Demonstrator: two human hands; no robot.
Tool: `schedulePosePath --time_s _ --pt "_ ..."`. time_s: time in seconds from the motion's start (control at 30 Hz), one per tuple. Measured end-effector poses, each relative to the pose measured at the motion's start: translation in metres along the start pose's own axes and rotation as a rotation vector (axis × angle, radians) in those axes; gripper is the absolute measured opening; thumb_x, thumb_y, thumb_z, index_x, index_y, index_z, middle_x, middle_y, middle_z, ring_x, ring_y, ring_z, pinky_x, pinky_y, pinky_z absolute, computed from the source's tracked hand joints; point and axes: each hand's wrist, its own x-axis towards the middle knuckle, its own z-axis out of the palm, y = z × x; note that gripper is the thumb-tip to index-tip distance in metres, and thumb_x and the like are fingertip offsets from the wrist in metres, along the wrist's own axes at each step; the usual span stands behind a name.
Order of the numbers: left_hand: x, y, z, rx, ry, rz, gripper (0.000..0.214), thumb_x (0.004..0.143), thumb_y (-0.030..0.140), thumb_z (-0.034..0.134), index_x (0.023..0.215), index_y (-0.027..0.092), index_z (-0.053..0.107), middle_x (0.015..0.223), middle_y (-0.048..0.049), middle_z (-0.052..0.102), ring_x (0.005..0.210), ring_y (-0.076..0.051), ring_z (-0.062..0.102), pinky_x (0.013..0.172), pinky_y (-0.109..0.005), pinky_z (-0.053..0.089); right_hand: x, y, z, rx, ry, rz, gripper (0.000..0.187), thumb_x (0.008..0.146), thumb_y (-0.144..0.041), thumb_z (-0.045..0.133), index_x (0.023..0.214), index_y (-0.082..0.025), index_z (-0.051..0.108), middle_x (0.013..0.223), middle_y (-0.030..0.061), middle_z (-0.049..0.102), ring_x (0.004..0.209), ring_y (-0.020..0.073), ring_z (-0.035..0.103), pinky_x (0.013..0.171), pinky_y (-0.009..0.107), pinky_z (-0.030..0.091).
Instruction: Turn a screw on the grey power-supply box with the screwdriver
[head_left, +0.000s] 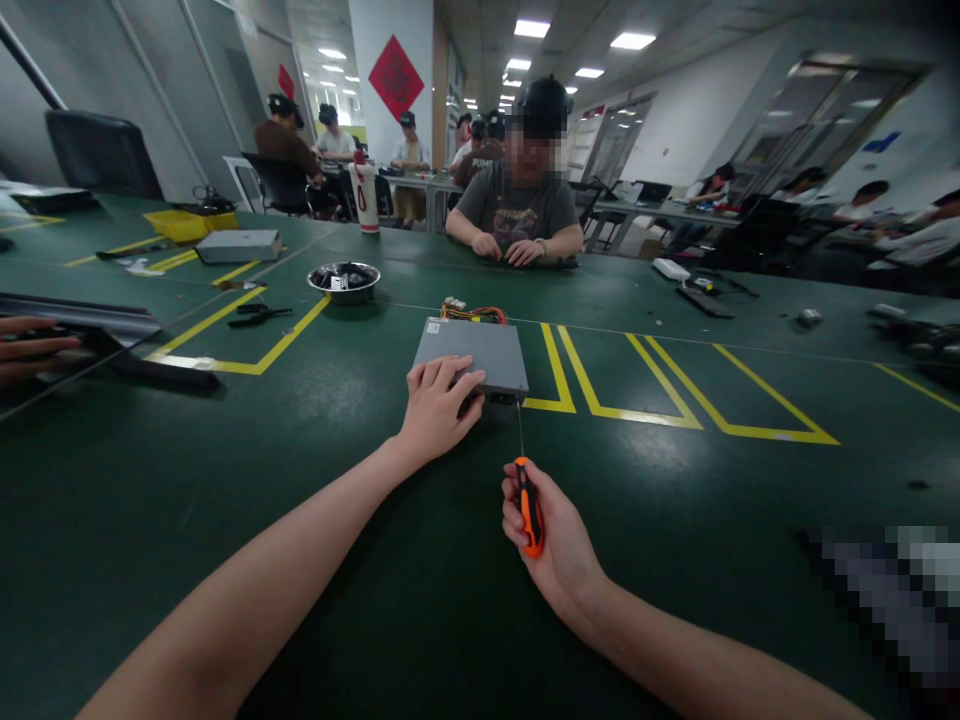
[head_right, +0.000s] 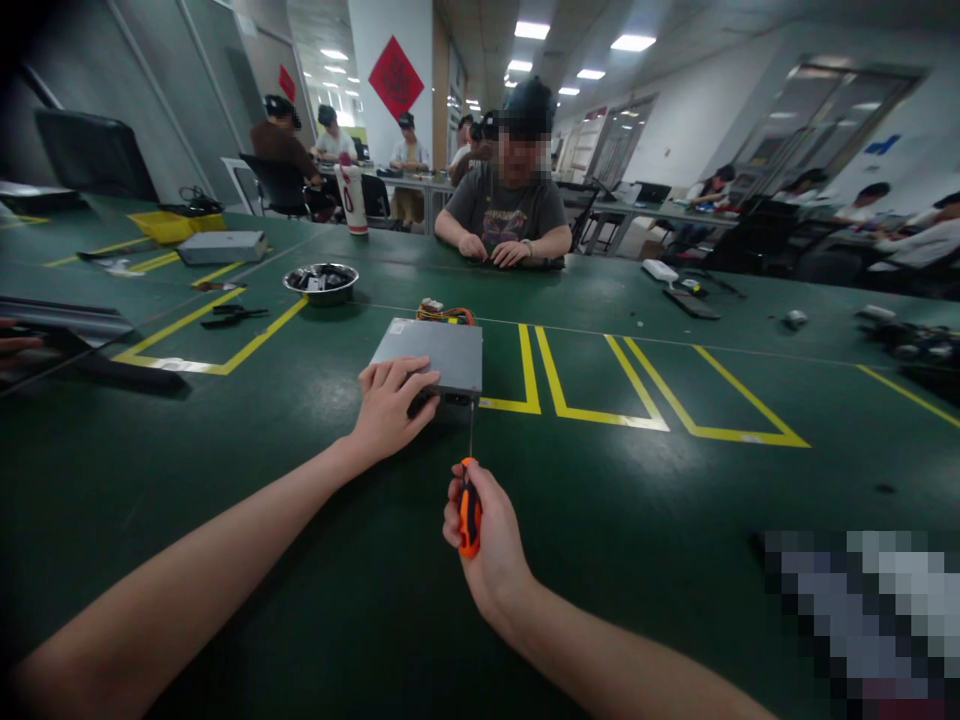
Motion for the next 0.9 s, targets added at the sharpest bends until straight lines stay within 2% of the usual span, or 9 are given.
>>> schedulePosePath --time_s 0.13,0.37,0.63,0.8,0.9 --pt "0.0001 -0.0003 -0.0001 0.012 -0.005 0.007 0.024 0.083 0.030 0.049 0.105 0.026 0.054 0.120 -0.0057 0.053 0.113 -0.024 0.043 0.091 -0.042 0.027 0.0002 0.0014 -0.0008 -0.031 -0.018 -0.053 0.020 0.071 -0.035 0.065 0.073 -0.018 0.055 0.069 -0.0025 0.053 0.048 0.0046 0.041 0.040 0.018 0.027" --pt "0.0000 -0.0002 -0.0002 0.009 -0.009 -0.004 0.024 0.082 0.030 0.050 0.105 0.027 0.054 0.120 -0.0056 0.053 0.114 -0.024 0.042 0.091 -0.043 0.026 -0.0025 -0.0006 0.0037 0.032 -0.025 0.018 0.025 0.076 -0.040 0.057 0.076 -0.016 0.058 0.062 -0.0015 0.050 0.046 0.0051 0.039 0.040 0.018 0.028" --pt "-0.0005 -0.0007 -0.0001 0.008 0.000 0.003 0.023 0.083 0.030 0.049 0.105 0.027 0.054 0.120 -0.0057 0.053 0.114 -0.024 0.042 0.091 -0.043 0.026 -0.0007 0.0011 0.0009 -0.030 -0.015 -0.058 0.021 0.071 -0.036 0.065 0.073 -0.018 0.054 0.067 -0.0025 0.052 0.046 0.0037 0.039 0.039 0.016 0.026" --pt "-0.0008 -0.0009 0.0000 0.015 0.000 0.001 0.023 0.083 0.030 0.048 0.105 0.027 0.054 0.119 -0.0056 0.053 0.114 -0.024 0.042 0.091 -0.042 0.026 -0.0037 0.0015 0.0030 0.014 -0.055 0.005 0.026 0.078 -0.042 0.055 0.076 -0.017 0.056 0.063 -0.0022 0.049 0.045 0.0039 0.038 0.038 0.016 0.025" --pt "-0.0011 -0.0012 0.0005 0.017 -0.007 -0.001 0.024 0.082 0.030 0.049 0.106 0.027 0.053 0.120 -0.0060 0.053 0.114 -0.024 0.042 0.091 -0.043 0.027 -0.0054 0.0047 0.0040 -0.078 -0.083 0.001 0.029 0.080 -0.045 0.051 0.076 -0.017 0.055 0.062 -0.0027 0.048 0.044 0.0040 0.037 0.038 0.017 0.025"
